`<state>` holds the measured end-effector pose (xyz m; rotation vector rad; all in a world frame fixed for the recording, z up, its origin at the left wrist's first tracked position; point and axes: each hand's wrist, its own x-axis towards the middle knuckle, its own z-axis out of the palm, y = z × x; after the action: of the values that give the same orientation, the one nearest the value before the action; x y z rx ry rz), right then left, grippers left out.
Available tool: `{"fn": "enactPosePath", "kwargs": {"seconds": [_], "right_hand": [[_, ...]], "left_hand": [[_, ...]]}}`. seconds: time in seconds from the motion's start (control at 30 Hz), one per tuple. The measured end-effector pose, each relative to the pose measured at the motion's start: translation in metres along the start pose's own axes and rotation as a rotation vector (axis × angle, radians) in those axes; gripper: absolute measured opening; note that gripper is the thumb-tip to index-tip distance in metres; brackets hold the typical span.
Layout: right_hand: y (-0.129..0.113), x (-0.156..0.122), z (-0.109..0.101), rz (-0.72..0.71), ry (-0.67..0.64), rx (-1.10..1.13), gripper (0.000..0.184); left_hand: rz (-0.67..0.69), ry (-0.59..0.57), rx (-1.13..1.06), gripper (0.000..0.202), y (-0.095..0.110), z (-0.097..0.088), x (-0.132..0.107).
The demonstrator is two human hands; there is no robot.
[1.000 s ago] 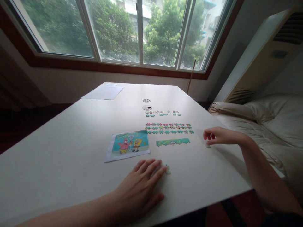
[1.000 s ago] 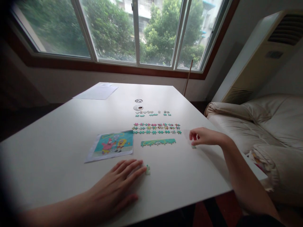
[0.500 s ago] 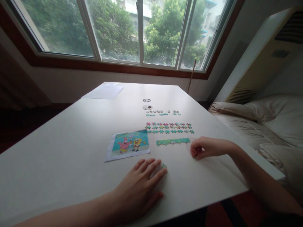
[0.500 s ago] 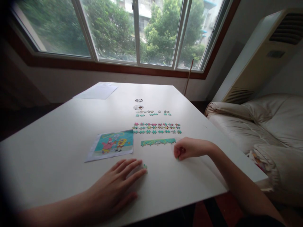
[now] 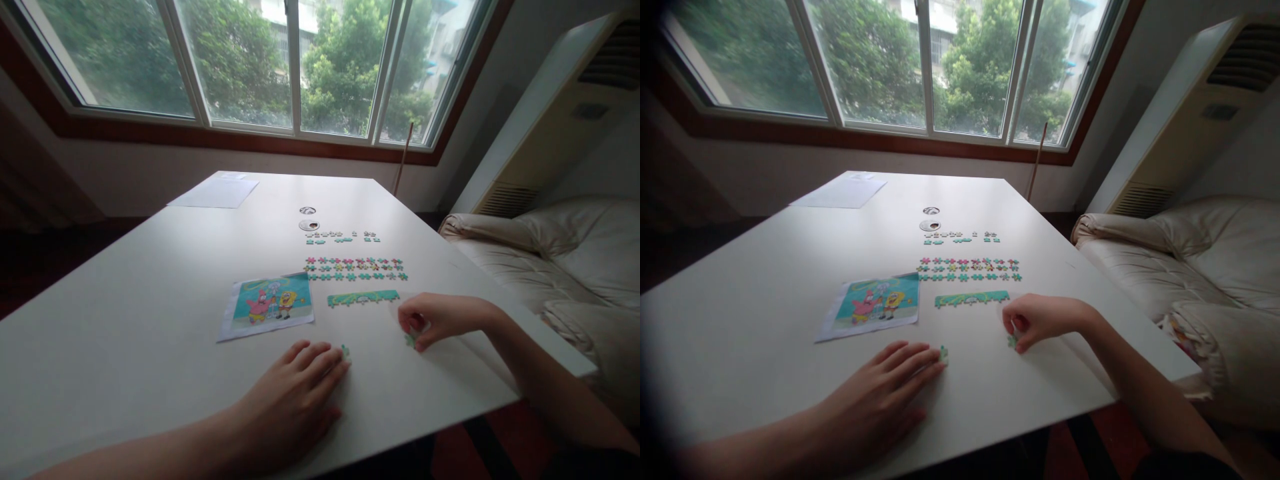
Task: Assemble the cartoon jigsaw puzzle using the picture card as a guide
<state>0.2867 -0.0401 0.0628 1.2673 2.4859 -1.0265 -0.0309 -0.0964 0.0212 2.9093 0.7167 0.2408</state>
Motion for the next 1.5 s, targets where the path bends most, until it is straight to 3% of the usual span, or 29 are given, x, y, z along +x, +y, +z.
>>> {"fn": "enactPosePath", "kwargs": {"seconds": [0.27, 0.7, 1.5], "right_hand": [[0.007, -0.005, 0.003, 0.097, 0.020, -0.022, 0.022], [0.011, -0.005, 0.001, 0.099, 0.015, -0.016, 0.030], [0.011, -0.005, 0.001, 0.090, 0.014, -0.004, 0.025]], "left_hand": [[0.012, 0.051, 0.050, 0.038, 0.001, 0.002, -0.002], [0.022, 0.043, 0.050, 0.043, 0.001, 0.000, -0.001], [0.030, 0.071, 0.110, 0.039, 0.003, 0.001, 0.000]]}}
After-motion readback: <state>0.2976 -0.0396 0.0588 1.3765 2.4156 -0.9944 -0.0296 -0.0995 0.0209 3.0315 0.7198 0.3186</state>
